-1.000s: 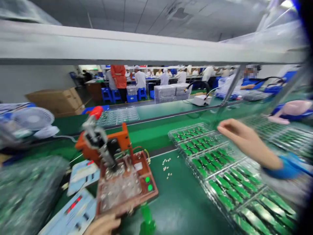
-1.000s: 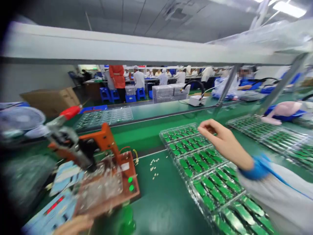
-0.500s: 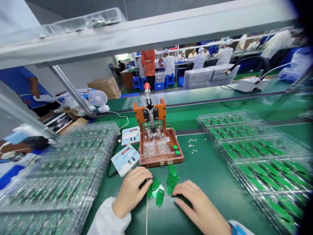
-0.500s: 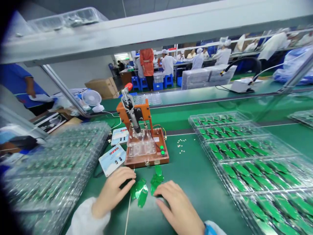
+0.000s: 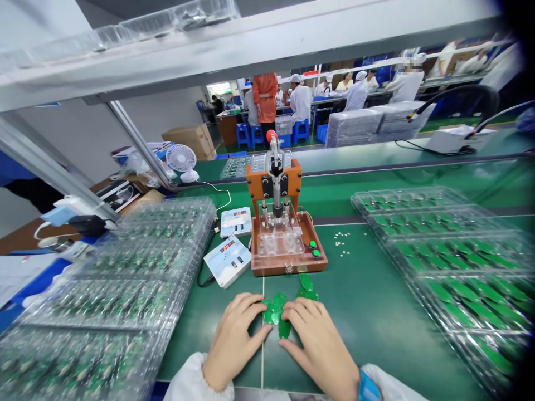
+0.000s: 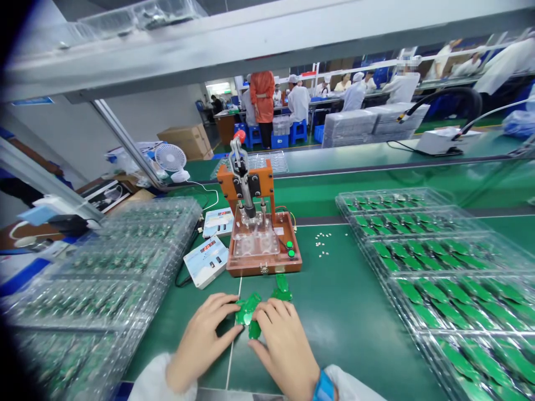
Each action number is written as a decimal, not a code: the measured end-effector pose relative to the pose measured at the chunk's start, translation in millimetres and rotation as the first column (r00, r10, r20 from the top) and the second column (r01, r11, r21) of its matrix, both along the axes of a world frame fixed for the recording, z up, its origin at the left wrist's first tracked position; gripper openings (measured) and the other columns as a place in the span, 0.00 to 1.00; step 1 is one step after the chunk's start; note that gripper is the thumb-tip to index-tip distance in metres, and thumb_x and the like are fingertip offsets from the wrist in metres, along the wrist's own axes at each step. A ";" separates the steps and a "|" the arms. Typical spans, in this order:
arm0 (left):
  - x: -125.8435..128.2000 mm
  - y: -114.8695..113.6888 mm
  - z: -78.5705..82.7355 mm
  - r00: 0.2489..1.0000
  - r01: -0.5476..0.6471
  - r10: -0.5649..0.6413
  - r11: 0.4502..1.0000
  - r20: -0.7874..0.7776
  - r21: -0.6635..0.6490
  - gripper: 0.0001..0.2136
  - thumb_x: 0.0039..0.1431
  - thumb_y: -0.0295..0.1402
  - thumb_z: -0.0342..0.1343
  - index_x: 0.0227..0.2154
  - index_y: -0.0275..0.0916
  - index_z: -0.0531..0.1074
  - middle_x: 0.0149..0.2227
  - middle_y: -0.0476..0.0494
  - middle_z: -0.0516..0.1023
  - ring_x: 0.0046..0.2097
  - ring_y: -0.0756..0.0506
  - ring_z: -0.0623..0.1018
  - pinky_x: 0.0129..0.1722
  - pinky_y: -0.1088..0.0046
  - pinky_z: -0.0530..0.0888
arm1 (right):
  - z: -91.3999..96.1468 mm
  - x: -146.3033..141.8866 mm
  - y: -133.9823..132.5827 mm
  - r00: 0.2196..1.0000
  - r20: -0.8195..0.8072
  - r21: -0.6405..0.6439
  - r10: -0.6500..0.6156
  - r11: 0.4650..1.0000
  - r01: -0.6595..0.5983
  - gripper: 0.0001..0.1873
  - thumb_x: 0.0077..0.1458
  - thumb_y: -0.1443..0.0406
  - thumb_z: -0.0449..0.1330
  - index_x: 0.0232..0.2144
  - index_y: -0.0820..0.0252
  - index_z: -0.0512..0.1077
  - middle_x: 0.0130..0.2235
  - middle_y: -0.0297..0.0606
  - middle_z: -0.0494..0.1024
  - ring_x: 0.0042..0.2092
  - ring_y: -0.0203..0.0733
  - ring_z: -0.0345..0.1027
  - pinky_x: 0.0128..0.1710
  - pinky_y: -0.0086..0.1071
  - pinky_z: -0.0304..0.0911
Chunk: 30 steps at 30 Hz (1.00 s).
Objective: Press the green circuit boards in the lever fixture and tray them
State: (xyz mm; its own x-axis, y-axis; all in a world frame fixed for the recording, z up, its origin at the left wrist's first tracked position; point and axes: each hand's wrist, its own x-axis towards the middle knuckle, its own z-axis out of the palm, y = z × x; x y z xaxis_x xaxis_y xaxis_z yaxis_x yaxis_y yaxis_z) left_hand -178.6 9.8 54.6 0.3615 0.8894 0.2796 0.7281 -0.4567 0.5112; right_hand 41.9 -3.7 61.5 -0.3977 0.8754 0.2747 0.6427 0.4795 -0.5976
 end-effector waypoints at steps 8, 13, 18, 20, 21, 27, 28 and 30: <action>-29.1 13.0 47.3 0.997 0.006 -0.002 0.999 -0.083 0.054 0.10 0.64 0.33 0.62 0.48 0.48 0.74 0.52 0.47 0.79 0.53 0.37 0.77 0.51 0.50 0.78 | 33.8 48.8 32.1 0.999 -0.037 -0.029 -0.031 0.999 0.030 0.15 0.58 0.65 0.69 0.46 0.49 0.71 0.55 0.36 0.79 0.57 0.51 0.73 0.57 0.49 0.65; -8.6 81.8 72.7 0.997 0.060 -0.067 0.979 0.026 0.194 0.08 0.66 0.34 0.61 0.47 0.44 0.76 0.52 0.45 0.80 0.55 0.38 0.77 0.57 0.51 0.74 | 54.5 64.7 110.9 0.997 -0.014 0.151 -0.075 0.986 0.077 0.11 0.58 0.62 0.69 0.42 0.52 0.74 0.52 0.38 0.81 0.55 0.53 0.74 0.58 0.51 0.62; 15.9 132.4 70.7 0.993 0.099 -0.112 0.971 0.049 0.216 0.09 0.62 0.30 0.65 0.44 0.41 0.78 0.51 0.44 0.81 0.54 0.38 0.77 0.56 0.53 0.75 | 57.8 52.6 159.1 0.999 0.041 0.153 -0.023 0.988 0.016 0.13 0.55 0.61 0.72 0.42 0.53 0.77 0.47 0.38 0.83 0.53 0.52 0.74 0.63 0.56 0.58; 17.9 137.0 67.3 0.992 0.111 -0.120 0.970 0.033 0.217 0.08 0.61 0.30 0.64 0.43 0.41 0.78 0.51 0.43 0.80 0.53 0.38 0.77 0.56 0.53 0.75 | 54.0 49.7 165.5 0.999 0.050 0.140 -0.007 0.990 0.000 0.15 0.54 0.61 0.72 0.43 0.53 0.77 0.48 0.38 0.83 0.55 0.52 0.74 0.65 0.59 0.54; 17.9 137.2 65.6 0.992 0.113 -0.121 0.969 0.026 0.220 0.07 0.61 0.30 0.64 0.42 0.41 0.79 0.50 0.43 0.80 0.54 0.38 0.76 0.57 0.53 0.75 | 52.0 49.1 167.2 0.999 0.053 0.133 0.003 0.991 -0.010 0.15 0.54 0.61 0.73 0.44 0.52 0.78 0.49 0.37 0.82 0.56 0.52 0.73 0.66 0.60 0.53; 17.0 135.2 59.4 0.997 0.082 -0.080 0.969 -0.019 0.235 0.07 0.61 0.29 0.63 0.42 0.41 0.79 0.54 0.44 0.80 0.64 0.33 0.69 0.64 0.44 0.68 | 45.4 52.0 172.0 0.996 0.058 0.104 0.069 0.992 -0.075 0.14 0.55 0.60 0.72 0.45 0.51 0.78 0.52 0.38 0.82 0.57 0.51 0.72 0.67 0.61 0.53; 17.3 135.5 59.0 0.997 0.081 -0.078 0.969 -0.022 0.232 0.07 0.61 0.29 0.63 0.42 0.41 0.79 0.53 0.44 0.80 0.65 0.32 0.68 0.64 0.43 0.68 | 45.0 52.8 172.4 0.995 0.057 0.101 0.076 0.992 -0.081 0.14 0.55 0.59 0.71 0.45 0.51 0.78 0.52 0.38 0.82 0.58 0.51 0.72 0.67 0.61 0.52; 18.0 136.3 58.2 0.997 0.082 -0.081 0.972 -0.015 0.222 0.07 0.61 0.28 0.62 0.41 0.40 0.78 0.52 0.44 0.80 0.64 0.32 0.69 0.64 0.43 0.67 | 44.2 54.1 173.0 0.995 0.052 0.094 0.083 0.992 -0.087 0.15 0.56 0.59 0.71 0.45 0.51 0.78 0.52 0.38 0.81 0.58 0.51 0.72 0.67 0.61 0.52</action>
State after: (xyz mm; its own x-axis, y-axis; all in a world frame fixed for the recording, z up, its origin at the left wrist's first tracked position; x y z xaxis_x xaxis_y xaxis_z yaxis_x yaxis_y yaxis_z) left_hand -160.7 146.1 112.8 0.4327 0.7729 0.4641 0.6865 -0.6162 0.3861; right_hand 95.9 169.3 105.7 -0.4844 0.8082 0.3349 0.6240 0.5875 -0.5152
